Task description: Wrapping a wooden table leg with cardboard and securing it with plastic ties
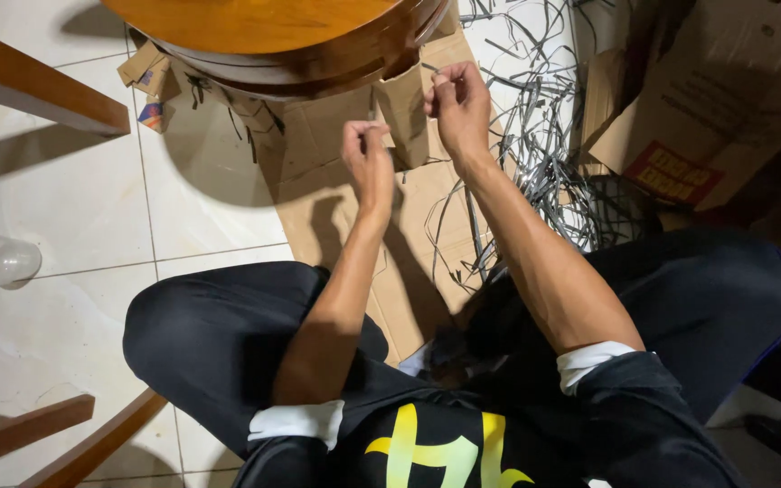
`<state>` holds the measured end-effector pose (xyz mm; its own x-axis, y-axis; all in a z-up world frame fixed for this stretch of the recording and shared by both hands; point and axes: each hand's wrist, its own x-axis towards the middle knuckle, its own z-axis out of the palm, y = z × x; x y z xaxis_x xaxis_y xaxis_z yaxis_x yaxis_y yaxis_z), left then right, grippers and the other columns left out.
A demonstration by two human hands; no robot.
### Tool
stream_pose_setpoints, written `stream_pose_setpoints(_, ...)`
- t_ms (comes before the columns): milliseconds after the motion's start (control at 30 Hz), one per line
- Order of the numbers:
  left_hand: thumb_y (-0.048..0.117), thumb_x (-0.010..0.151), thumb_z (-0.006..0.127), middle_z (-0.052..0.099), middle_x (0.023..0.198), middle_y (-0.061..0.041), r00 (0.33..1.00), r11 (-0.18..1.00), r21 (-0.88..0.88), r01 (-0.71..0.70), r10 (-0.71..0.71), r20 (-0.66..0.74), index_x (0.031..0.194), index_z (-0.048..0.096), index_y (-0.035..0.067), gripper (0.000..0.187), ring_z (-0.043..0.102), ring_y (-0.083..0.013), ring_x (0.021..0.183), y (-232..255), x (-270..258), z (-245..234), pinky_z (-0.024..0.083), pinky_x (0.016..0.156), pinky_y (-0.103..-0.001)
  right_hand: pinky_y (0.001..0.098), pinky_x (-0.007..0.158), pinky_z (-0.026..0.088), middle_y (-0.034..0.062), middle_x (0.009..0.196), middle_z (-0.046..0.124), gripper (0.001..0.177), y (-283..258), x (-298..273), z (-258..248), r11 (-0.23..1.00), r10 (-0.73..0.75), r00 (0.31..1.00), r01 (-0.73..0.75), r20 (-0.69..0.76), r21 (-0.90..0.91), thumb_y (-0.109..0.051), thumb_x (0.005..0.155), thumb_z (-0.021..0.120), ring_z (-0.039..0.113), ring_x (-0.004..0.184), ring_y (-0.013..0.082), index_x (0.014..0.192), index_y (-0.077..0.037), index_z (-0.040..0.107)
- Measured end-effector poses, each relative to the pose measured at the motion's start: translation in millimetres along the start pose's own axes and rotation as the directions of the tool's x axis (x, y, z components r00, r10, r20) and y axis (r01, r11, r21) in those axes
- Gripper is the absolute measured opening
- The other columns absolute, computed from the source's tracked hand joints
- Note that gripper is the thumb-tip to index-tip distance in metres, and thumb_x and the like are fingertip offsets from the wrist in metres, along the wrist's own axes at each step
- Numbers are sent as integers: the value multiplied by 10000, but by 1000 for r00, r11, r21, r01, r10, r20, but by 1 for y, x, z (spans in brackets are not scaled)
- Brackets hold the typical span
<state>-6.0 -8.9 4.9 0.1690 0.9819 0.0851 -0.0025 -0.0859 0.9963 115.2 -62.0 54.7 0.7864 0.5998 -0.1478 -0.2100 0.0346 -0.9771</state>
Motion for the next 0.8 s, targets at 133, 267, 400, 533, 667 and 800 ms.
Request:
stream_pose_setpoints(133, 147, 926, 561, 675, 880, -30, 981, 974, 178, -137, 108, 162, 864, 599, 138, 74, 616, -221, 874, 21, -22, 3, 451, 833, -347, 295, 620, 634, 36, 795, 689, 122, 0, -15, 3, 950, -132, 986, 155, 100, -272, -100, 1066, 435, 684, 653, 150, 988, -122, 527)
stream_pose_setpoints(267, 76, 879, 606, 597, 1002, -81, 957, 932, 231, -281, 252, 145, 772, 535, 114, 134, 631, -266, 999, 7, -21, 2, 478, 893, -388, 360, 876, 682, 139, 972, 773, 114, 6, -12, 7, 981, -146, 989, 148, 29, -121, -129, 1031, 483, 794, 886, 212, 946, -94, 551)
stream_pose_setpoints(400, 66, 901, 643, 551, 1186, -120, 963, 984, 53, -173, 157, 218, 822, 615, 95, 89, 658, -236, 1096, 14, -14, 8, 588, 823, -326, 389, 882, 685, 247, 1064, 760, 109, 21, -3, 7, 988, 32, 998, -23, -57, 154, -35, 1015, 486, 794, 945, 278, 918, -72, 516)
stream_pose_setpoints(533, 67, 899, 622, 529, 1132, -122, 966, 986, 26, -162, 153, 209, 812, 591, 94, 96, 659, -224, 1049, 11, -11, 11, 571, 823, -317, 388, 866, 680, 250, 1058, 756, 112, 27, -2, 9, 983, 36, 996, -21, -79, 185, -65, 1005, 508, 799, 915, 283, 894, -85, 503)
stream_pose_setpoints(667, 119, 905, 648, 529, 1089, -109, 969, 977, 72, -202, 188, 160, 814, 613, 93, 100, 612, -198, 971, 2, -13, 14, 530, 776, -312, 371, 816, 664, 210, 1076, 751, 78, 19, -17, 12, 982, -174, 983, 169, -56, -82, -92, 1009, 506, 774, 912, 254, 936, -89, 533)
stream_pose_setpoints(800, 125, 903, 632, 568, 964, -79, 966, 970, 35, -241, 236, 110, 795, 596, 110, 115, 600, -207, 967, 0, -4, 13, 493, 865, -334, 382, 679, 425, 73, 900, 559, 214, 13, -35, 22, 718, -504, 856, 489, 115, -494, -287, 1051, 461, 559, 782, 224, 946, -109, 515)
